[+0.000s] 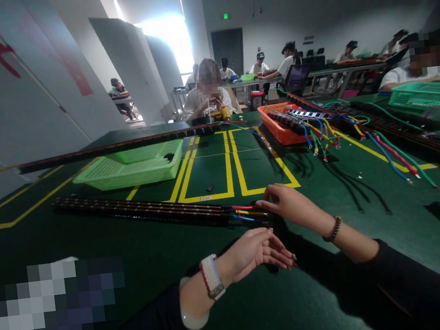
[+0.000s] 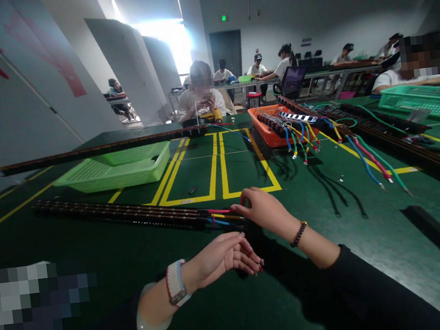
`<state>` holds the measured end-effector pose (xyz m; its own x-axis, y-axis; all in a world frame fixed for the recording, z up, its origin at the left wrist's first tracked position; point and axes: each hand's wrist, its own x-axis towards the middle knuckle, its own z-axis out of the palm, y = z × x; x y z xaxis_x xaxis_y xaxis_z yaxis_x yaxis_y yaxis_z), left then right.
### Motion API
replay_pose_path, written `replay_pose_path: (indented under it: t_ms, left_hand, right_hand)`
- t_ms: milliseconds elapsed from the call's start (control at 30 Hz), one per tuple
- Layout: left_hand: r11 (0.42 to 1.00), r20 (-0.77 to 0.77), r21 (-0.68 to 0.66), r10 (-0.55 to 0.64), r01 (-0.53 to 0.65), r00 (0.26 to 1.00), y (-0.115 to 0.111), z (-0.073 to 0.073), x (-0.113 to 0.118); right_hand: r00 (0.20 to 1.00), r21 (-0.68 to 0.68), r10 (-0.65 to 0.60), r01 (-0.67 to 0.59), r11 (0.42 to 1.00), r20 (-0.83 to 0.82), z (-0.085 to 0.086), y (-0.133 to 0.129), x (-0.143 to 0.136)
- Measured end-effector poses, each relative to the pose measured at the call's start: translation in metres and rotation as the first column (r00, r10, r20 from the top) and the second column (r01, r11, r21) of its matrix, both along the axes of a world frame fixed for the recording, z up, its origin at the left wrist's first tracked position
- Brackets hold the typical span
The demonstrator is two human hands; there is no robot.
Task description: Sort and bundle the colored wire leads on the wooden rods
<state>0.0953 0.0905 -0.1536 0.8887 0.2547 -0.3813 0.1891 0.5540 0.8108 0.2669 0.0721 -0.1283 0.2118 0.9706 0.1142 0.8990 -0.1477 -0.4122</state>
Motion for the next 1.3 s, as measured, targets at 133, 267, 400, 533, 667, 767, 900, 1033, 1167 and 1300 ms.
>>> replay_pose_path:
  t_ms: [133, 267, 400, 533, 667, 767, 900, 1033, 1167, 1300]
  left_hand:
    - [0.998, 0.031, 0.049, -0.047, 0.046, 0.998, 0.0, -0.001, 0.0]
    - [0.997, 0.023, 0.054, -0.047, 0.046, 0.999, -0.001, -0.002, 0.0]
    - [0.999, 0.029, 0.035, -0.042, 0.041, 0.999, 0.001, -0.003, 0.0]
    - [0.999, 0.022, -0.045, -0.008, 0.009, 1.0, 0.004, -0.003, -0.001]
    - [0.988, -0.002, -0.151, -0.026, 0.026, 1.0, 0.007, 0.001, -0.001]
    - [0.979, 0.015, -0.201, 0.042, -0.038, 0.999, 0.007, 0.001, 0.001]
    - [0.957, 0.072, -0.247, 0.171, -0.149, 0.983, 0.007, 0.0, 0.004]
    - [0.939, 0.108, -0.28, 0.236, -0.198, 0.966, 0.006, 0.0, 0.005]
    - [0.924, 0.127, -0.293, 0.293, -0.246, 0.948, 0.005, 0.002, 0.004]
    - [0.885, 0.13, -0.328, 0.388, -0.33, 0.913, 0.006, 0.002, 0.006]
  right_hand:
    - [0.975, 0.142, 0.099, -0.071, 0.987, -0.2, -0.023, 0.01, 0.002]
    - [0.923, 0.045, 0.225, -0.222, 0.974, -0.312, -0.034, 0.012, -0.005]
    - [0.922, -0.027, 0.223, -0.244, 0.969, -0.315, -0.033, 0.012, -0.013]
    - [0.919, -0.008, 0.192, -0.207, 0.978, -0.344, -0.036, 0.012, -0.015]
    - [0.938, 0.081, 0.159, -0.141, 0.987, -0.309, -0.035, 0.01, -0.02]
    - [0.961, 0.158, 0.181, -0.15, 0.976, -0.208, -0.03, 0.007, -0.023]
    - [0.979, 0.199, 0.203, -0.194, 0.961, -0.028, -0.031, 0.006, -0.022]
    - [0.953, 0.253, 0.249, -0.287, 0.924, 0.173, -0.037, 0.006, -0.02]
    - [0.926, 0.262, 0.268, -0.337, 0.904, 0.267, -0.036, 0.004, -0.021]
    - [0.894, 0.269, 0.295, -0.392, 0.88, 0.336, -0.033, 0.002, -0.022]
